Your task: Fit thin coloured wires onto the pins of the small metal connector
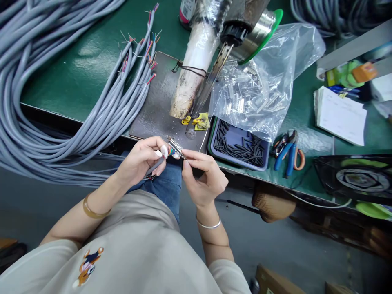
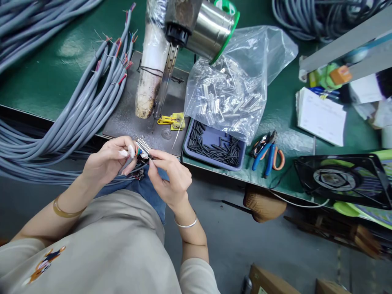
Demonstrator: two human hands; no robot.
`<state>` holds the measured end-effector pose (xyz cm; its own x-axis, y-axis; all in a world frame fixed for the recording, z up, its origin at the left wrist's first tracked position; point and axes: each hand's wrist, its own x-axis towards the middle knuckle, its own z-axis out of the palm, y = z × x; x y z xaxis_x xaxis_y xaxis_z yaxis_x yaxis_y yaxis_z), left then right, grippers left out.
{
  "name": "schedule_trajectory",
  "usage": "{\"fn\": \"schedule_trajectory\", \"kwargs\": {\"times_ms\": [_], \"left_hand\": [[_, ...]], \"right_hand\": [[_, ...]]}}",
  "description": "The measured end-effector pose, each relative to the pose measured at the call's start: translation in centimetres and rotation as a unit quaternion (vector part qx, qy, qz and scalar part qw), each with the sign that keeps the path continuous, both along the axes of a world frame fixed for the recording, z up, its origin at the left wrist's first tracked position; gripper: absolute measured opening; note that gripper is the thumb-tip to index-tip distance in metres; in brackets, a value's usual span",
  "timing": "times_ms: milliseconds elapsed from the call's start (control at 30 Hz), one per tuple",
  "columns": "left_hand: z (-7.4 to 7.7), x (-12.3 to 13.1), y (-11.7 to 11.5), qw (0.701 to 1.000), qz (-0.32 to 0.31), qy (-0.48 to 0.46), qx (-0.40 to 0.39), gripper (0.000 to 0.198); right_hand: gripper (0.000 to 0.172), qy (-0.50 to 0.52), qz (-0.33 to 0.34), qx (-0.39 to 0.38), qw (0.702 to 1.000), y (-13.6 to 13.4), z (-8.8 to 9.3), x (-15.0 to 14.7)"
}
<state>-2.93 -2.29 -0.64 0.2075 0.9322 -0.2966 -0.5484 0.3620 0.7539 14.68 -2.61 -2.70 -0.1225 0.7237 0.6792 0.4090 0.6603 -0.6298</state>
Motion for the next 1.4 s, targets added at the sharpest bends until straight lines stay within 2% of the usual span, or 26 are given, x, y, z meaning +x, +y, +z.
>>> {"fn": "schedule_trajectory", "kwargs": {"times_ms": [167, 400, 767, 1067, 1267, 1400], "left_hand": [[0.0, 0.6, 0.0, 0.994, 0.024, 0.101, 0.028, 0.028], [0.7, 1.9, 0.9, 0.966, 0.105, 0.225, 0.066, 0.026], [1.3, 3.0, 2.3, 0.948, 0.134, 0.267, 0.109, 0.02], [1.1, 3.1, 2.3, 0.94, 0.143, 0.289, 0.111, 0.018], [1.4, 3.0, 2.4, 0.928, 0.166, 0.296, 0.156, 0.013], [1.3, 3.0, 2.5, 0.938, 0.157, 0.268, 0.153, 0.016]], "right_hand": [[0.014, -0.011, -0.018, -0.032, 0.999, 0.4, -0.2, 0.0], [0.02, -0.062, -0.048, 0.024, 0.997, 1.0, 0.0, -0.2], [0.021, -0.027, -0.047, 0.026, 0.998, 2.7, 0.3, -0.1], [0.022, -0.051, -0.061, 0.044, 0.996, 3.0, 0.2, -0.2], [0.022, -0.063, -0.063, 0.076, 0.993, 3.1, 0.4, -0.2], [0.017, -0.094, -0.072, 0.097, 0.988, 2.9, 0.5, -0.1]]}}
